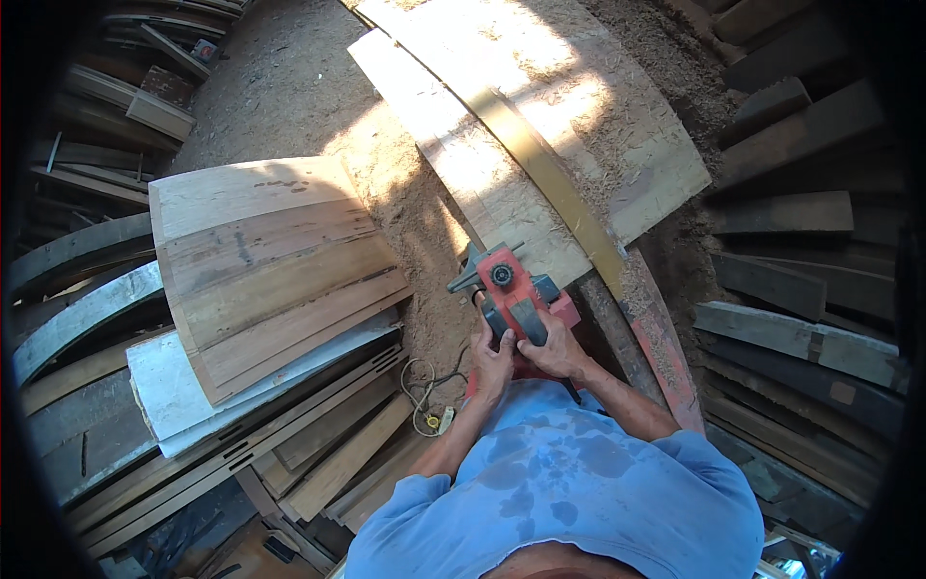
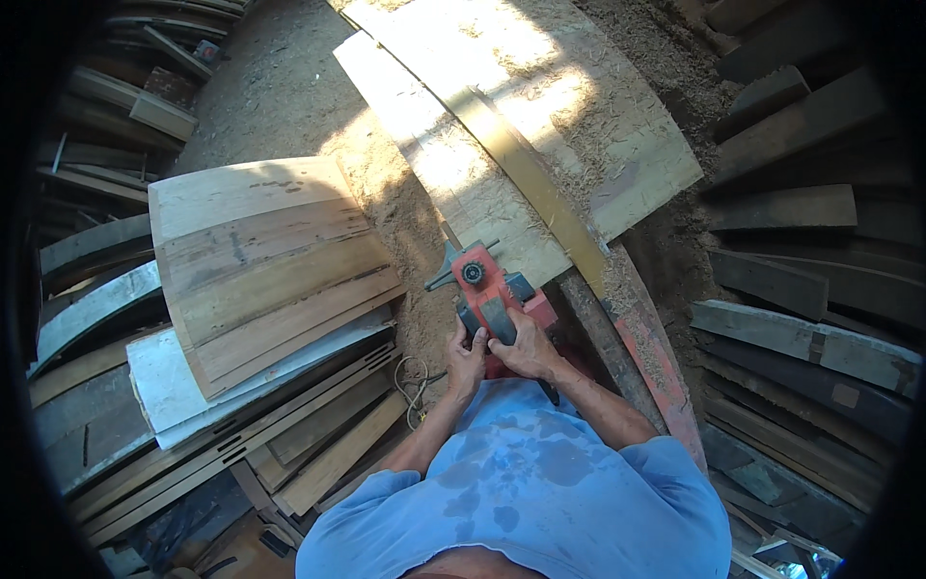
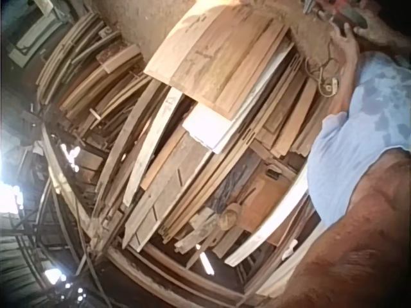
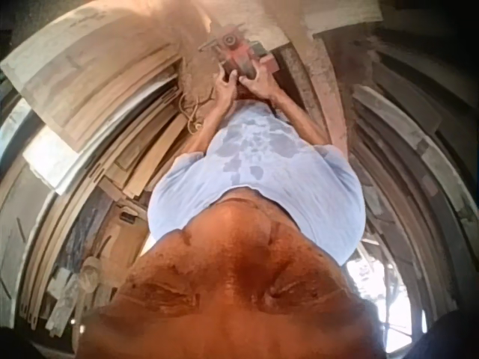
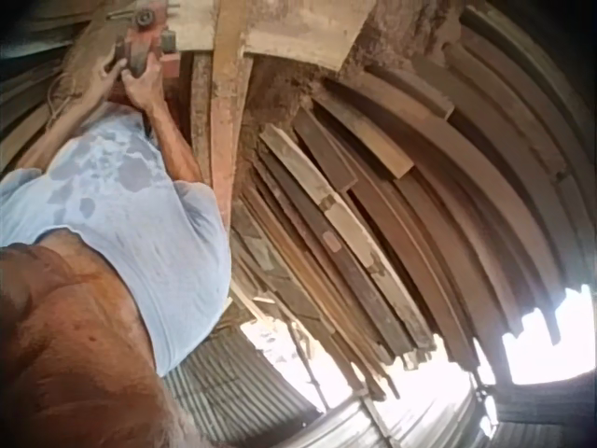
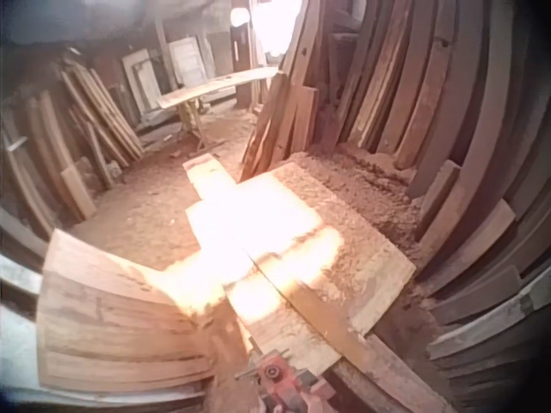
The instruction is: The person uses a belt sander to smooth the surface of several wooden planks, moving the tool back and forth across the wood in a woodworking shop.
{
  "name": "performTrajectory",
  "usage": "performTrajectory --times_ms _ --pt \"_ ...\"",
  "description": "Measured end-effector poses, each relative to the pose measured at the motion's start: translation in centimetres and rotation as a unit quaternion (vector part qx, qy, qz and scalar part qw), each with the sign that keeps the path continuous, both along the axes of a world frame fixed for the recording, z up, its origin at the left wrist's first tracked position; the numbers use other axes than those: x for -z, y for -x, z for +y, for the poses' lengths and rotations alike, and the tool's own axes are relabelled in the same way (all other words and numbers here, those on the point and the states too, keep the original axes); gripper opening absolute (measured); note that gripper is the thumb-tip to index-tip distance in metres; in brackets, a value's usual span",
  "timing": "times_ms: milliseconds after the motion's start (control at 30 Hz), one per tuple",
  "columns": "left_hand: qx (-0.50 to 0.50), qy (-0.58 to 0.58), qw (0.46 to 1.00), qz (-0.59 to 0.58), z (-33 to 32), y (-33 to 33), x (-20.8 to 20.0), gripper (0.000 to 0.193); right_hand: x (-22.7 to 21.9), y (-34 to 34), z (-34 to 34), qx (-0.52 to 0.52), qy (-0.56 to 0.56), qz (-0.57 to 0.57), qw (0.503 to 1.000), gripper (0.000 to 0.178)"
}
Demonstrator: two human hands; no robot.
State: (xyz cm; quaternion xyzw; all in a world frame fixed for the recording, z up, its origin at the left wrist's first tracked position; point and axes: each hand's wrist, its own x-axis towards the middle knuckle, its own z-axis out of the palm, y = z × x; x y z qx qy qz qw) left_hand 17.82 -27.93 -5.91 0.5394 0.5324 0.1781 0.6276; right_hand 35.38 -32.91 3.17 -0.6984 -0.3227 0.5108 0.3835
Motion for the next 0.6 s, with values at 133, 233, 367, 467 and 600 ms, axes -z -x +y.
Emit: performTrajectory --times_ms 133,233,367,467,600 --pt "0.025 -0.057 0.997 0.047 6.2 -0.8 0.9 0.053 0.5 -1.2 5.8 -0.006 -0.008 -0.005 1.000 0.041" --pt "0.009 -0.068 0.998 0.013 11.5 -2.0 0.9 0.049 1.6 -1.9 10.9 0.003 -0.030 -0.014 0.999 0.040" --pt "0.003 -0.069 0.998 -0.003 20.6 -3.9 0.3 0.045 0.7 -3.8 20.1 -0.003 -0.015 -0.007 1.000 0.041" --pt "-0.020 -0.067 0.992 -0.102 28.9 -6.6 -1.1 0.040 2.9 -5.1 28.0 0.005 -0.072 -0.042 0.997 0.044" --pt "-0.026 -0.058 0.989 -0.130 40.7 -8.7 -1.2 0.033 -1.0 -7.5 39.4 0.003 -0.077 0.067 0.995 0.043"
